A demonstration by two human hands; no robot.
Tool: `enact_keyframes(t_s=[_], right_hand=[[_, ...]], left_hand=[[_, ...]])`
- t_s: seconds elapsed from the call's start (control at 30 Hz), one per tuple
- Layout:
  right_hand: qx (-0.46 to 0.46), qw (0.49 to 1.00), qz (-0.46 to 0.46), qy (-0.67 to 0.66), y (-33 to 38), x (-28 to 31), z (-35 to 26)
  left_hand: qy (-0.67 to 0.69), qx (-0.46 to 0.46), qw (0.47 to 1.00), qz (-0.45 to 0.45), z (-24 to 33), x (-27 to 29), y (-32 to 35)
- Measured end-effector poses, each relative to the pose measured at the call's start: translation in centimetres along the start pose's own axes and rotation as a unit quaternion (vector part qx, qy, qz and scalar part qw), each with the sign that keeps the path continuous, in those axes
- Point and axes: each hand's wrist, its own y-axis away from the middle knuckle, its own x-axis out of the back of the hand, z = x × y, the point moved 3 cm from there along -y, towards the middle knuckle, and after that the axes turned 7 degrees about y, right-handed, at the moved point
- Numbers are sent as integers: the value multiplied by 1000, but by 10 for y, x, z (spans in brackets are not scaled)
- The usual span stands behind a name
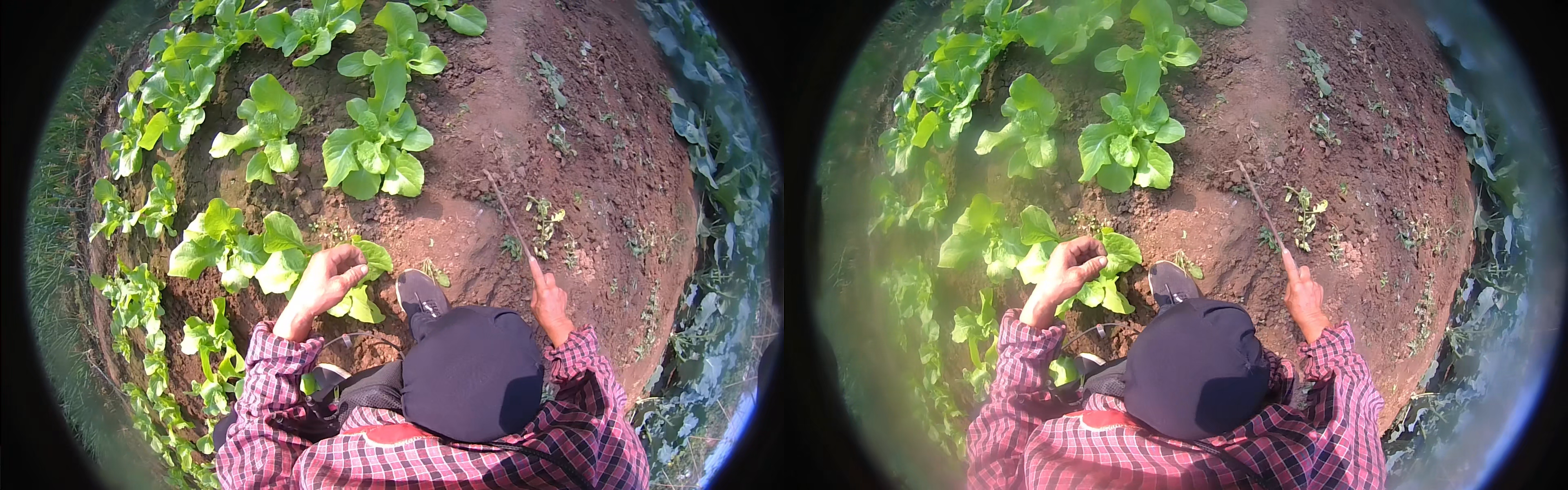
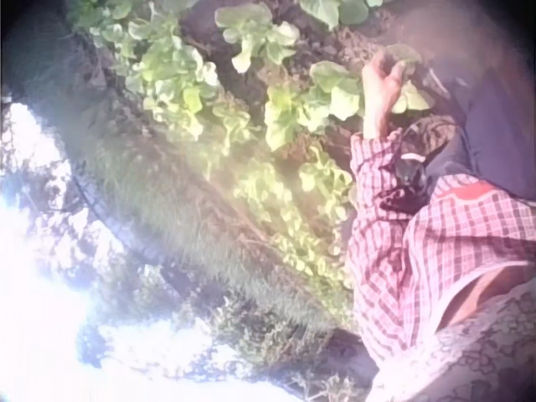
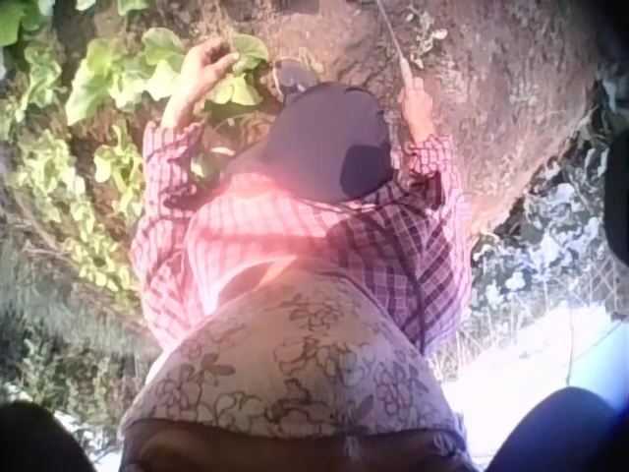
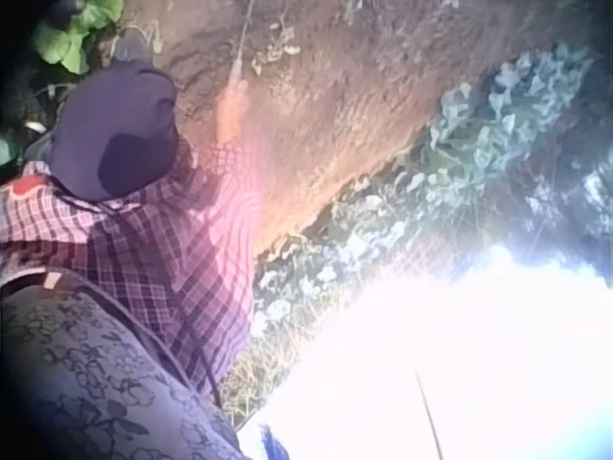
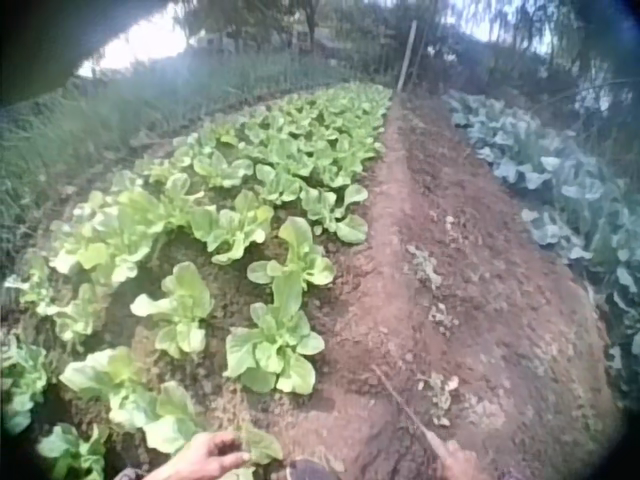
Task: The person uses a small hand tool to loosen soil and remove weeds around rows of leafy green plants. They repeatedly scrape the ground and pull out small weeds, moving along the rows.
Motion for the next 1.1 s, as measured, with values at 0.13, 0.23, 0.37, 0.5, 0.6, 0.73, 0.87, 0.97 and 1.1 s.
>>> enact_keyframes(t_s=[0.13, 0.23, 0.37, 0.5, 0.6, 0.73, 0.87, 0.97, 1.1], right_hand=[[8, 997, 50, -64, 5, 18, 6], [12, 994, 101, -50, -57, 28, -16], [-5, 996, 91, 6, -178, 49, -41], [13, 998, 62, -3, -240, 24, -43], [27, 999, 13, -23, -204, 8, -56], [33, 999, -6, -14, -136, 14, -43], [26, 999, 11, 45, -99, 31, -26], [-17, 999, -23, -24, -81, 35, -40], [-3, 883, 135, -449, -96, 17, -28]], left_hand=[[-13, 6, 1000, 7, -9, 1, -3], [-21, 18, 999, -18, -6, -5, -5], [-35, -18, 998, -52, 9, -21, -12], [-35, -7, 998, -44, 2, -20, -17], [-46, -3, 999, -20, 2, -5, -12], [-32, 10, 999, -9, 0, -4, -16], [-25, -1, 1000, -17, 2, -12, -22], [-70, -25, 997, -5, -6, 3, -14], [-259, -103, 960, -35, -19, -7, -33]])
